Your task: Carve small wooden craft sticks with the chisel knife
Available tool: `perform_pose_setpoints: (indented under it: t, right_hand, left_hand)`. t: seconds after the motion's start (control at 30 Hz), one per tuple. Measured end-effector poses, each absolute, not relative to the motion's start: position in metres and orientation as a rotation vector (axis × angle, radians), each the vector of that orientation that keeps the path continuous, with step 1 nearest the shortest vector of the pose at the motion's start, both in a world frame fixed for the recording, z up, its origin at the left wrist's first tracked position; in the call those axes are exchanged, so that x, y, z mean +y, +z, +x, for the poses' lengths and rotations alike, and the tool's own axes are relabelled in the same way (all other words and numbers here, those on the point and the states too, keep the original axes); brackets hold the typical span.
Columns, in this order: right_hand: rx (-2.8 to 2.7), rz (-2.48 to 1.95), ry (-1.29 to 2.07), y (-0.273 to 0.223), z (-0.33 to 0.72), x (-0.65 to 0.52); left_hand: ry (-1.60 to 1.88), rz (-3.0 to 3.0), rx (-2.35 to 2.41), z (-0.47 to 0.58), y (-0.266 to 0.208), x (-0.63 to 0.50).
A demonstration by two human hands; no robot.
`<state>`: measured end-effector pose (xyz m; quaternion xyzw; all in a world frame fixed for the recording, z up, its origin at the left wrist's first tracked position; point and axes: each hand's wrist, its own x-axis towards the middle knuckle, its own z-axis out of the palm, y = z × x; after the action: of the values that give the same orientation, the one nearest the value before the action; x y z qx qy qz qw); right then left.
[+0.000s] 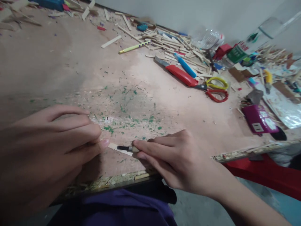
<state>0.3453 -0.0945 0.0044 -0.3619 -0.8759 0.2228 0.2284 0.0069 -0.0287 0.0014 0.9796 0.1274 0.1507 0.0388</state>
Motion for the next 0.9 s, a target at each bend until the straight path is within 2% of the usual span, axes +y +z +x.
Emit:
perform_pose_setpoints:
  t: [0.17,0.33,0.9]
  right_hand:
    - [-2.414,-1.023,0.628,0.0055,0.344,-0.0931]
    - [-2.382,-1.041,0.659,0.0061,0.3421,-0.0943]
    - [-2.307,-1.014,0.784,0.0043,0.3391,-0.0869]
  left_hand:
    - [0.335,2.996,0.426,0.0096,0.0082,-0.0302]
    - [0.493,2.983,0.334,0.0099,0.0034,-0.0274]
    - [0.502,2.923,0.382,0.0123,0.0095,-0.0307]
